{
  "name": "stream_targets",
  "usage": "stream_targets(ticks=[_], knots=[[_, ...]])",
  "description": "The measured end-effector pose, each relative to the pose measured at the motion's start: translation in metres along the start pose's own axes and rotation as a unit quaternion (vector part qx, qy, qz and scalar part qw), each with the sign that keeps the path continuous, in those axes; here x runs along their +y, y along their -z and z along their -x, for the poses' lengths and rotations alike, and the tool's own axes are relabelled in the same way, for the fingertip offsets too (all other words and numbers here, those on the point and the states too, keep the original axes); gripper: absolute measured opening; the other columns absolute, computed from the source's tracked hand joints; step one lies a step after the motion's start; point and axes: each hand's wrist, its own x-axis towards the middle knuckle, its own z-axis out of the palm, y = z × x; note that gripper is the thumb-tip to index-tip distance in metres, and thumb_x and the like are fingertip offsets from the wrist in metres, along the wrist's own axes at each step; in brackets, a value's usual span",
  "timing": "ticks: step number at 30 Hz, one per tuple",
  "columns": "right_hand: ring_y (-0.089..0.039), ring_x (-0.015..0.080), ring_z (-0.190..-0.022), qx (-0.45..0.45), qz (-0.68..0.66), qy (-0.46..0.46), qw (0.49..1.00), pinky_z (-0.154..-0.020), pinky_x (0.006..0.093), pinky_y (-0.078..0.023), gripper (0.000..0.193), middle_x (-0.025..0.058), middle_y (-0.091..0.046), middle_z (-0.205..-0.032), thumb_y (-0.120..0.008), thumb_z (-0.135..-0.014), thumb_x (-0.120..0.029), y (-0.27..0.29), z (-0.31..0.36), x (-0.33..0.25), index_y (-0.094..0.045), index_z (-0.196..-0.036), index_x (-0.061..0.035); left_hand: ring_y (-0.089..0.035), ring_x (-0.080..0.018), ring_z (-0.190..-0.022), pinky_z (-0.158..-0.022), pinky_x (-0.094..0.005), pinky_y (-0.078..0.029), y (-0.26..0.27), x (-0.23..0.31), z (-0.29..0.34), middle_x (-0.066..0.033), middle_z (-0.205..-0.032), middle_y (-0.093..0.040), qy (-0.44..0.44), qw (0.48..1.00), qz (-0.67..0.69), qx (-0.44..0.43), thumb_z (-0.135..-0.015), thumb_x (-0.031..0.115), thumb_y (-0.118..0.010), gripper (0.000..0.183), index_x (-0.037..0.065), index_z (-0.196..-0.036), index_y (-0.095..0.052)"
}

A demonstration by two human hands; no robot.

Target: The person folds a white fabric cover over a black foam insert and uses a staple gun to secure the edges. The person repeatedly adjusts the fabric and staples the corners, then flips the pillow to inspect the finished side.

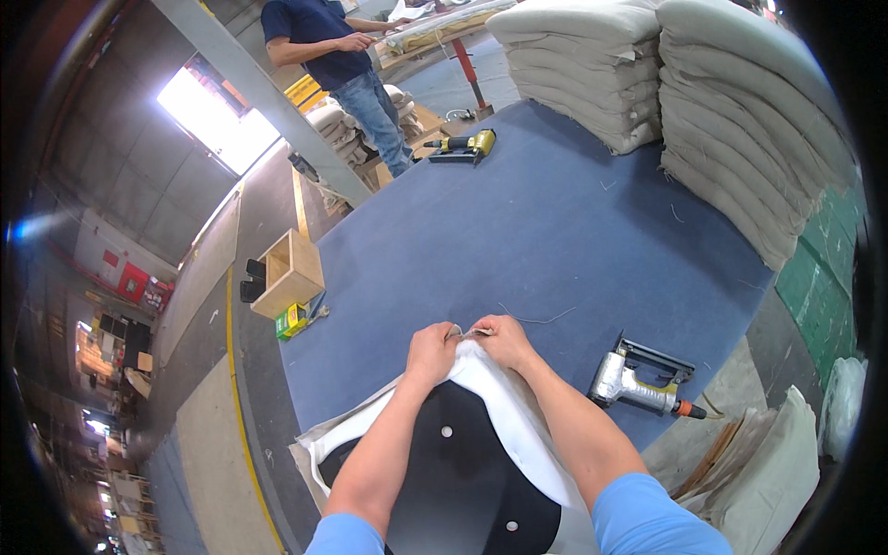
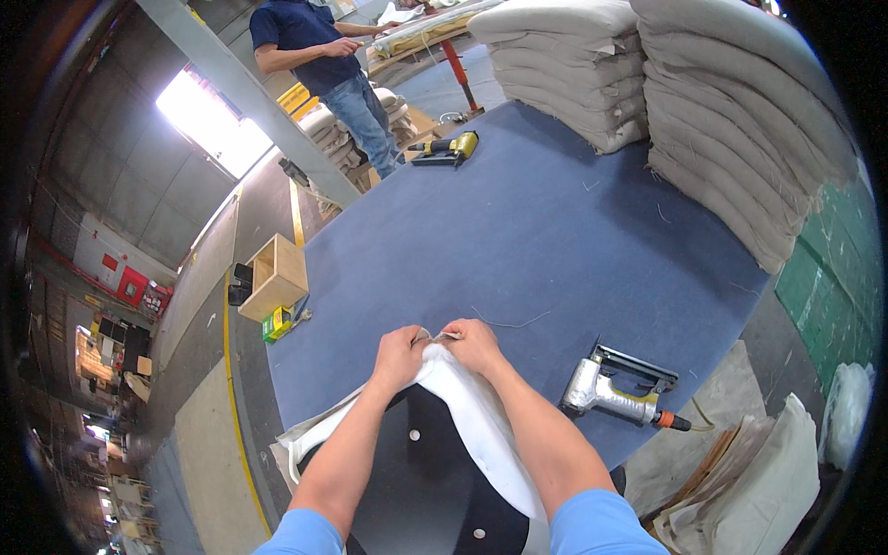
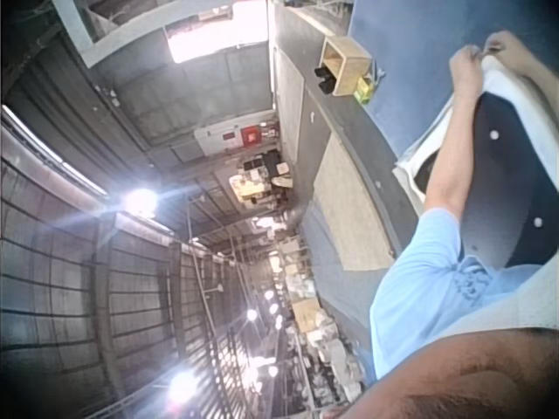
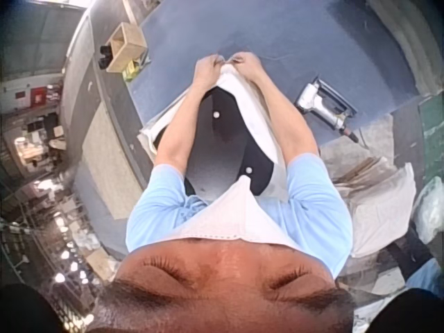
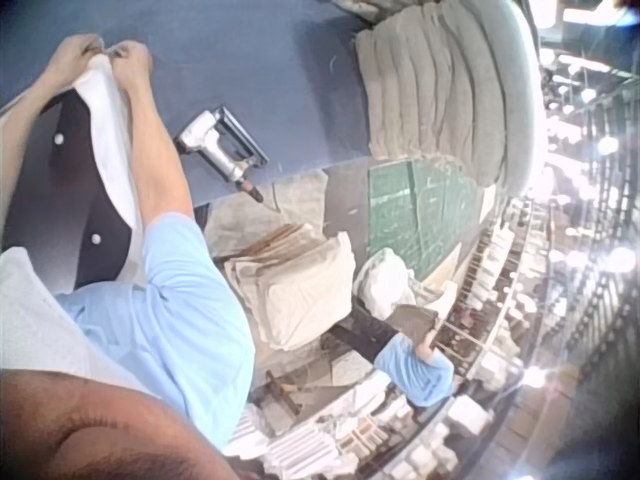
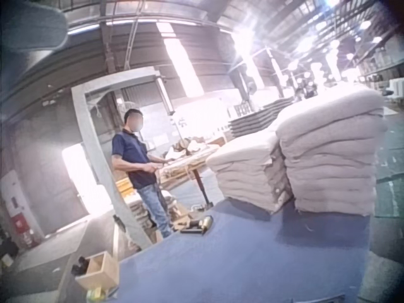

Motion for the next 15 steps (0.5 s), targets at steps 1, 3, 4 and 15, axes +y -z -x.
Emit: stream_targets(ticks=[1, 3, 4, 15], knots=[[-0.074, 0.0288, -0.095, 0.014, -0.006, 0.015, 1.000, -0.085, 0.0415, -0.055, 0.024, 0.0119, -0.079, -0.103, -0.076, -0.084, -0.022, -0.002, 0.003, 0.002, -0.081, -0.103, -0.0080, -0.070, -0.0426, -0.097, -0.085, -0.0503, -0.054, -0.005, 0.000, 0.006, -0.0205, -0.101, -0.074, -0.010, 0.999, 0.007, 0.036, -0.092, 0.015, -0.066, 0.018, 0.002, -0.100, -0.074], [-0.073, 0.0277, -0.094, 0.020, -0.023, 0.032, 0.999, -0.084, 0.0404, -0.054, 0.021, 0.0106, -0.077, -0.101, -0.074, -0.084, -0.017, -0.005, 0.005, 0.005, -0.080, -0.101, -0.0069, -0.070, -0.0416, -0.095, -0.084, -0.0505, -0.054, -0.014, -0.002, 0.013, -0.0192, -0.098, -0.073, -0.025, 0.995, 0.034, 0.092, -0.092, 0.012, -0.065, 0.015, 0.002, -0.099, -0.073], [-0.072, 0.0271, -0.093, 0.019, -0.032, 0.041, 0.998, -0.083, 0.0399, -0.054, 0.019, 0.0099, -0.077, -0.100, -0.073, -0.084, -0.015, -0.008, 0.006, 0.004, -0.080, -0.100, -0.0064, -0.070, -0.0407, -0.094, -0.084, -0.0497, -0.054, -0.017, -0.003, 0.016, -0.0185, -0.098, -0.073, -0.026, 0.992, 0.053, 0.113, -0.093, 0.011, -0.065, 0.013, 0.003, -0.099, -0.073], [-0.071, 0.0204, -0.097, 0.050, -0.171, 0.140, 0.974, -0.086, 0.0320, -0.055, 0.021, 0.0089, -0.076, -0.105, -0.069, -0.085, 0.004, -0.015, 0.028, 0.008, -0.080, -0.101, -0.0035, -0.072, -0.0207, -0.086, -0.080, -0.0331, -0.055, -0.015, -0.010, 0.029, -0.0116, -0.092, -0.076, -0.004, 0.975, 0.197, 0.103, -0.092, 0.003, -0.066, 0.012, 0.001, -0.100, -0.075]])
